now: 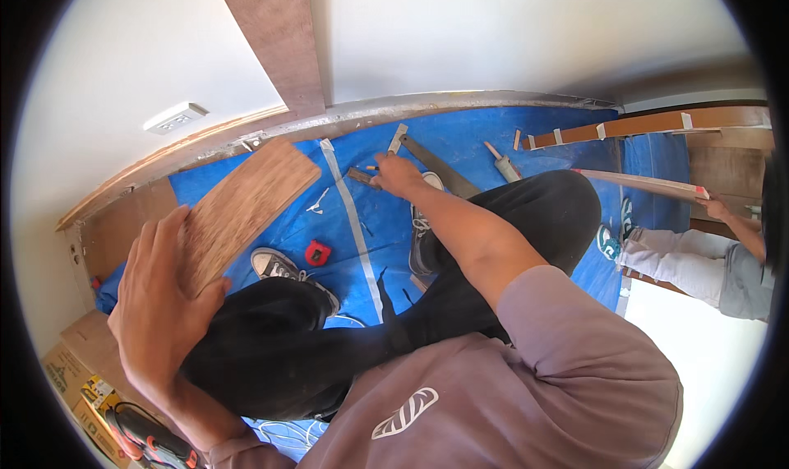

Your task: The person measures a wall section with a tape measure and marks it with a pencil. They then position a wooden baseboard against the wall, use a square to mark a cut line on the wood, and prepare to cut it.

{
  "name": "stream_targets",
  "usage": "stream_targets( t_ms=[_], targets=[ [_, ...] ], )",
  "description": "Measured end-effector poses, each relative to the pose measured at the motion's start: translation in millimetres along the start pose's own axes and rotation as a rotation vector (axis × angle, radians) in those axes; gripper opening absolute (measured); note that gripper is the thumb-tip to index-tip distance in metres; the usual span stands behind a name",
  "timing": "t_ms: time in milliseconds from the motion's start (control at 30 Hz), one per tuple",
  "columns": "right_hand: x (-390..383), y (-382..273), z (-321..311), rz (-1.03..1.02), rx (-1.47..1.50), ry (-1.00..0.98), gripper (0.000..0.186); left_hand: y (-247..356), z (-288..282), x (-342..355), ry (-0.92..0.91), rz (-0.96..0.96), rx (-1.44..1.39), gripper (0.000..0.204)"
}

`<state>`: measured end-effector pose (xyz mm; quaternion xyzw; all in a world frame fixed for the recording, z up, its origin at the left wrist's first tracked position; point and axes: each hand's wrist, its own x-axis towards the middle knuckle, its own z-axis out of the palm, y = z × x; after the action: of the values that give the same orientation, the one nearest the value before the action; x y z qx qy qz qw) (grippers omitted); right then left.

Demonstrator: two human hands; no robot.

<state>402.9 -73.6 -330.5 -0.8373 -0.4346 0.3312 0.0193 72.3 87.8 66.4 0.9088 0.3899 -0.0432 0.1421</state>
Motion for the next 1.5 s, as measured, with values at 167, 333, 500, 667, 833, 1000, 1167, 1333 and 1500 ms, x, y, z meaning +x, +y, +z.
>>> stream_targets(
  t_ms=[167,333,500,667,833,1000,1167,1333,1500],
  targets=[
    [10,-14,22,-0.059,-0.064,-0.040,0.055,-5,1,-9,-0.041,-0.109,0.018,0.084],
    [30,-20,42,-0.147,-0.112,-0.092,0.050,-25,8,8,-0.073,0.014,-0.082,0.081],
    [12,-53,6,-0.267,-0.123,-0.227,0.050,-36,6,28,-0.218,0.000,-0.172,0.078],
    [-39,-105,-87,-0.407,0.100,-0.320,0.069,-24,-1,37,-0.263,0.019,-0.324,0.085],
    [-140,-120,-209,-0.566,0.200,-0.328,0.075,-9,-10,28,-0.304,0.017,-0.669,0.078],
    [-278,-64,-305,-0.824,0.692,0.105,0.039,5,-7,27,-0.400,0.129,-0.917,0.077],
    [-359,28,-280,-0.656,1.328,0.765,0.029,42,10,38,-0.603,0.184,-1.260,0.082],
    [-378,106,-206,-0.324,1.651,1.025,0.019,88,19,38,-0.862,0.211,-1.478,0.081],
    [-399,140,-161,-0.056,1.491,0.748,0.014,126,14,30,-0.758,0.411,-1.185,0.086]
  ],
)
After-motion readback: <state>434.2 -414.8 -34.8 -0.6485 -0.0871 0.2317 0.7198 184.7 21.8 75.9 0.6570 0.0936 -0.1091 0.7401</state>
